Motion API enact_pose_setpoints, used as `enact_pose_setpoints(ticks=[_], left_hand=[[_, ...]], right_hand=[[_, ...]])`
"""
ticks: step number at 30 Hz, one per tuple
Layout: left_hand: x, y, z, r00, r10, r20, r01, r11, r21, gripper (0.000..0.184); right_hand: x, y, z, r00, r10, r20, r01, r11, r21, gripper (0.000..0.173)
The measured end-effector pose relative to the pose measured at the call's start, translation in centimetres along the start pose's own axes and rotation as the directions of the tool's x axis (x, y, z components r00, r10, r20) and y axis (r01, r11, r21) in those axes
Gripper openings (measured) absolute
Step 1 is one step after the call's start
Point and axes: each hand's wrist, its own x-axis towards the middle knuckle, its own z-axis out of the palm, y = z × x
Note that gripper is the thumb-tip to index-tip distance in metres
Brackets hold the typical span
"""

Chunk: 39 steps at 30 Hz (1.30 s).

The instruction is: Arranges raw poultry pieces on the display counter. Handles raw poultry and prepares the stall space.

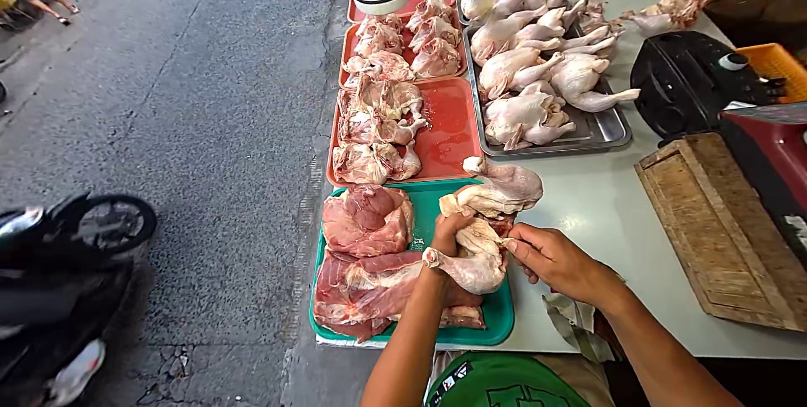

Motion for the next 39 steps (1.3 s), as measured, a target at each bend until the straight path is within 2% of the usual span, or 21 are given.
enact_pose_setpoints(ticks=[4, 9, 11, 13, 15, 17, 19, 22, 25, 30, 34, 37, 39], left_hand=[[0.0, -0.2, 0.0, 0.999, -0.035, -0.004, 0.035, 0.995, -0.099, 0.016], [-0.3, -0.5, 0.2, 0.998, -0.048, -0.031, 0.043, 0.99, -0.133, 0.02], [-0.4, -0.4, 0.0, 0.999, -0.015, -0.041, 0.009, 0.99, -0.144, 0.021], [-0.3, 0.1, -0.8, 0.997, 0.052, -0.06, -0.061, 0.988, -0.143, 0.021], [-0.4, 1.1, -1.2, 0.987, 0.104, -0.119, -0.119, 0.986, -0.121, 0.017], [-0.4, 1.9, -1.4, 0.975, 0.127, -0.185, -0.14, 0.988, -0.059, 0.016], [-0.3, 1.8, -1.8, 0.971, 0.134, -0.2, -0.139, 0.99, -0.012, 0.018], [-0.5, 0.7, -2.1, 0.972, 0.173, -0.159, -0.172, 0.985, 0.022, 0.024], [-1.0, 0.0, -1.7, 0.974, 0.199, -0.105, -0.192, 0.979, 0.066, 0.038], [-1.5, 0.1, -1.4, 0.969, 0.242, -0.051, -0.232, 0.962, 0.144, 0.048], [-1.8, 0.4, -1.3, 0.961, 0.271, -0.049, -0.262, 0.956, 0.135, 0.05], [-2.0, 0.9, -1.4, 0.959, 0.281, -0.049, -0.274, 0.955, 0.112, 0.049], [-1.8, 0.9, -1.7, 0.957, 0.285, -0.046, -0.279, 0.954, 0.113, 0.049]], right_hand=[[-0.4, 0.8, 0.9, 0.997, -0.022, -0.076, 0.039, 0.974, 0.223, 0.028], [-0.8, 2.8, 2.1, 0.985, -0.01, -0.17, 0.101, 0.835, 0.54, 0.025], [-1.5, 4.2, 1.9, 0.968, 0.054, -0.245, 0.11, 0.786, 0.609, 0.025], [-2.5, 5.7, 0.4, 0.912, 0.176, -0.37, 0.109, 0.766, 0.633, 0.025], [-3.5, 6.7, -1.4, 0.862, 0.202, -0.466, 0.115, 0.816, 0.566, 0.022], [-4.1, 5.5, -1.8, 0.885, 0.124, -0.448, 0.088, 0.901, 0.424, 0.018], [-3.4, 2.9, -0.7, 0.919, -0.013, -0.395, 0.12, 0.961, 0.248, 0.022], [-0.5, -0.3, 1.4, 0.917, -0.229, -0.326, 0.26, 0.964, 0.055, 0.024], [2.4, -1.7, 3.1, 0.913, -0.321, -0.252, 0.305, 0.947, -0.101, 0.025], [4.0, -2.3, 4.0, 0.943, -0.249, -0.222, 0.206, 0.958, -0.201, 0.023], [3.8, -1.5, 4.4, 0.912, -0.223, -0.344, 0.131, 0.954, -0.271, 0.02], [3.3, -1.0, 3.7, 0.907, -0.138, -0.397, 0.078, 0.983, -0.164, 0.022], [3.1, -1.5, 3.6, 0.916, -0.156, -0.37, 0.13, 0.987, -0.093, 0.023]])
